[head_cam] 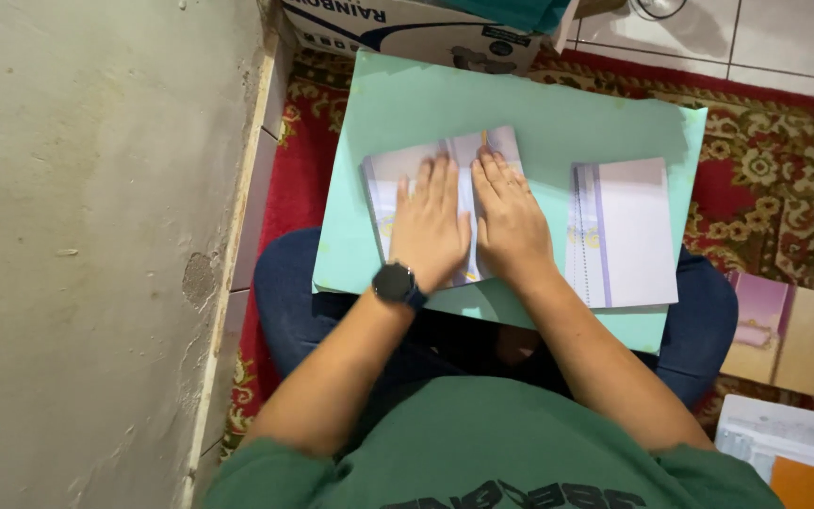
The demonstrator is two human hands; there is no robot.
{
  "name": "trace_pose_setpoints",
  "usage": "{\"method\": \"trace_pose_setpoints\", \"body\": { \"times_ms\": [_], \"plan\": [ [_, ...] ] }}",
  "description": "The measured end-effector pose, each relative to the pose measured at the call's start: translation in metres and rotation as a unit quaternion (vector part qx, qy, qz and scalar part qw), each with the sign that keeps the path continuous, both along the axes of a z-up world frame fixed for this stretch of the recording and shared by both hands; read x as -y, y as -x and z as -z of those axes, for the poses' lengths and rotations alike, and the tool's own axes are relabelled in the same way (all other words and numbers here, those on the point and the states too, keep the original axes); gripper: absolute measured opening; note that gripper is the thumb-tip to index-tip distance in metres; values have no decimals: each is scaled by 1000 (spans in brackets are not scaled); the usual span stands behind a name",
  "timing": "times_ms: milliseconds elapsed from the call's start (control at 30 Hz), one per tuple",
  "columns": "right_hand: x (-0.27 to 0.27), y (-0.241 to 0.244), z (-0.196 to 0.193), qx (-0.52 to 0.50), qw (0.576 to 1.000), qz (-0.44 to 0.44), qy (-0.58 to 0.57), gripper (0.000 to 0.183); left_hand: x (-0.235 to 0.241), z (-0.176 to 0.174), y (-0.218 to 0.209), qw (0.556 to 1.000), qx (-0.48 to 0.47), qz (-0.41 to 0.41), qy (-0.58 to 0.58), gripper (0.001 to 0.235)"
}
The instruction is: The person is sitting on the floor and manually folding printed paper cards. They pick up a card, fold it, and use their hands to press down firmly on the crease multiple times to ensure it is sharp, then set it aside and repeat with the next card.
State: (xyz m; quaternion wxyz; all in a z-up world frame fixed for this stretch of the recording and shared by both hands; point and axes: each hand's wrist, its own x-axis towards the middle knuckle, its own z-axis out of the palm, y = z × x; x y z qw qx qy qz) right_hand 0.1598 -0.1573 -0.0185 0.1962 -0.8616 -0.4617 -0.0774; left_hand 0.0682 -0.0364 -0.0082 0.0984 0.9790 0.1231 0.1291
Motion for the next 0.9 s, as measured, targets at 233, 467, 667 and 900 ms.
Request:
{"method": "trace_pose_setpoints", "body": {
  "times_ms": [233,467,667,900],
  "plan": [
    [-2,0,-2,15,1000,1,-12,56,-3,7,-21,998,26,-46,-35,70],
    [9,1,-5,-26,999,4,-30,63,17,-20,32,996,-66,23,51,72],
    [95,18,-53,-121,986,43,-109,47,12,-29,33,993,-87,27,81,75],
    [157,20,-64,-226,927,292,63,113,16,-31,33,993,-87,31,78,73]
  ]
}}
